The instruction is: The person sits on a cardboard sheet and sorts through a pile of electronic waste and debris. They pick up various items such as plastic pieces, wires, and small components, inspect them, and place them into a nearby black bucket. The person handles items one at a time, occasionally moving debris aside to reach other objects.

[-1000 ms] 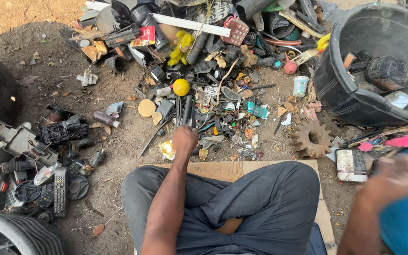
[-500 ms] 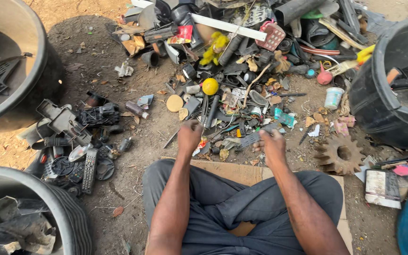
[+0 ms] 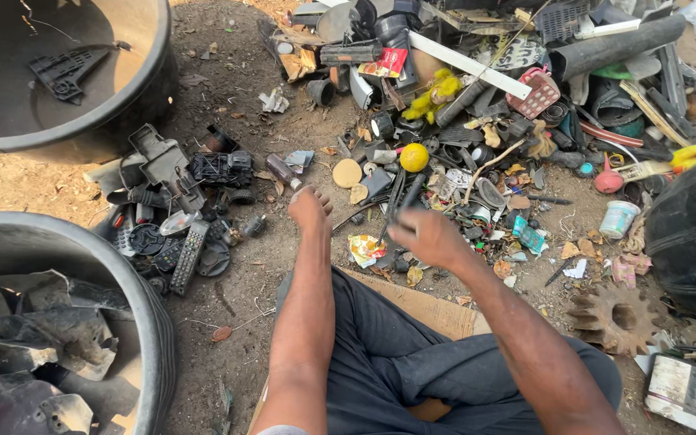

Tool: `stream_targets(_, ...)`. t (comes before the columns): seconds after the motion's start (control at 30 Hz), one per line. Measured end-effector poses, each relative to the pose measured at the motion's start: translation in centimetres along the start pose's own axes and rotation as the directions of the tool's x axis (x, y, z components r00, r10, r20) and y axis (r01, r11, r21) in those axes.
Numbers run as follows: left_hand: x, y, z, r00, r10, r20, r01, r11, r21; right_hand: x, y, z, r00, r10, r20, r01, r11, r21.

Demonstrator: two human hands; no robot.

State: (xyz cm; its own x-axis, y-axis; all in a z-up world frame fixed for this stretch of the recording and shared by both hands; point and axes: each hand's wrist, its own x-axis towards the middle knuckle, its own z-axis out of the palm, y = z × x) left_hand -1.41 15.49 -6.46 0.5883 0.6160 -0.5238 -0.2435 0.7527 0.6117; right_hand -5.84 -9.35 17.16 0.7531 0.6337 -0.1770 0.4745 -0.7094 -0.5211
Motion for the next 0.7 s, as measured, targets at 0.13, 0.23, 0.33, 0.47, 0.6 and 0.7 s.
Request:
stream_targets(0.13,0.7,-0.3,1.3,0.996,0.057,-0.066,-0.018,0.873,0.487,0.2,-5.5,-6.2,0.752,-0.173,-0.636,0.553,0.691,0.466)
stream_targets(0.23,-0.3,-0.8,2.1,0.969,0.1,0.227,-0.228,0.004,0.974,-1.4,-3.9,-7.0,0.762,-0.207,-0.613,0.458,0.842,0.285)
stream_targets(0.33,-1.9,-2.8,2.7,0.964,-0.158,0.215,-0.26,-0.383,0.886,-3.0,0.7,-2.8,0.936,-0.009,-0.353,0.087,0.975,0.206)
stream_targets(0.47,-3.4,-4.3,3.1,0.976,-0.089,0.197,-0.215,-0.465,0.859,-7.6,8.2,4.6,0.943,0.287,-0.171,-0.235,0.933,0.271)
stream_targets(0.6,-5.7,-2.6,3.7,0.863,0.045,0.503,-0.438,-0.429,0.79,-10.7,13.4,8.3,0.907,0.318,-0.275,-0.277,0.944,0.178)
stream_targets(0.7,-9.4,0.2,4.9,0.738,0.113,0.666,-0.602,-0.335,0.724,-9.3,13.9,8.4,0.877,0.339,-0.34,-0.271,0.934,0.233)
